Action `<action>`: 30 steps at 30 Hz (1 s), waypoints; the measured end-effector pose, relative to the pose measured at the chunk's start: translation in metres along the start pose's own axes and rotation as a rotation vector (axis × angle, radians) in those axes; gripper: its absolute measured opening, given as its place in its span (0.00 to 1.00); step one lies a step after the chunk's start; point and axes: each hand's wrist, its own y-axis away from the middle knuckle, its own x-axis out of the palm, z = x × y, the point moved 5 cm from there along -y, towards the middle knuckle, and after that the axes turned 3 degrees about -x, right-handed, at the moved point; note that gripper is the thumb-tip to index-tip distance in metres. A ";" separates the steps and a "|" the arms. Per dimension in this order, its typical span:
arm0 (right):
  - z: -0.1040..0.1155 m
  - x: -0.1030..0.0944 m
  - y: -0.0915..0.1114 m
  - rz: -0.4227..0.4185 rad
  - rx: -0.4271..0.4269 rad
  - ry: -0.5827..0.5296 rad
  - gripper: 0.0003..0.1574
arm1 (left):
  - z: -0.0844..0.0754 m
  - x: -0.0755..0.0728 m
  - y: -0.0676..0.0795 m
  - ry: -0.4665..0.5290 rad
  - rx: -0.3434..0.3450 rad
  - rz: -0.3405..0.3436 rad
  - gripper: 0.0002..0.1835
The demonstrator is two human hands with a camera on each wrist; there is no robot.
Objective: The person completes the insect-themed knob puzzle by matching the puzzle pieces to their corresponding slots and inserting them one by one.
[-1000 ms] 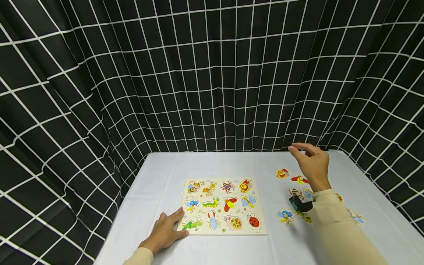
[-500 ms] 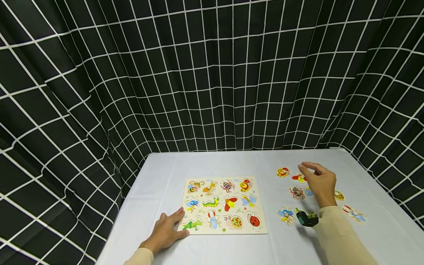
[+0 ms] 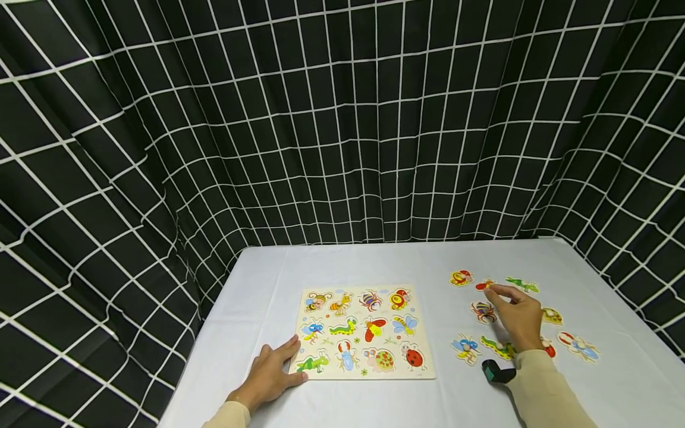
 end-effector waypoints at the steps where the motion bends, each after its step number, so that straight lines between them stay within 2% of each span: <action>1: -0.002 0.000 0.000 0.003 -0.002 0.010 0.29 | 0.000 0.000 0.000 0.002 0.000 -0.002 0.44; 7: -0.012 0.001 0.001 0.062 -0.007 0.110 0.26 | -0.001 -0.001 0.000 0.007 0.012 -0.017 0.43; 10: -0.016 0.002 0.001 0.089 -0.046 0.170 0.24 | 0.000 0.000 -0.001 -0.003 0.021 -0.017 0.43; 14: -0.019 0.004 0.002 0.112 -0.102 0.235 0.22 | 0.001 0.001 -0.001 -0.004 0.003 -0.012 0.44; 17: -0.021 0.006 0.002 0.129 -0.098 0.281 0.22 | 0.001 0.002 0.000 0.001 -0.015 -0.006 0.44; 21: -0.021 0.009 0.004 0.144 -0.112 0.297 0.21 | 0.000 0.001 0.000 0.003 -0.018 -0.006 0.44; 26: -0.018 0.010 0.006 0.146 -0.180 0.316 0.18 | 0.000 0.000 0.000 0.000 -0.014 -0.009 0.44; 30: -0.017 0.011 0.008 0.146 -0.179 0.325 0.17 | 0.000 0.000 0.000 0.002 -0.019 -0.005 0.45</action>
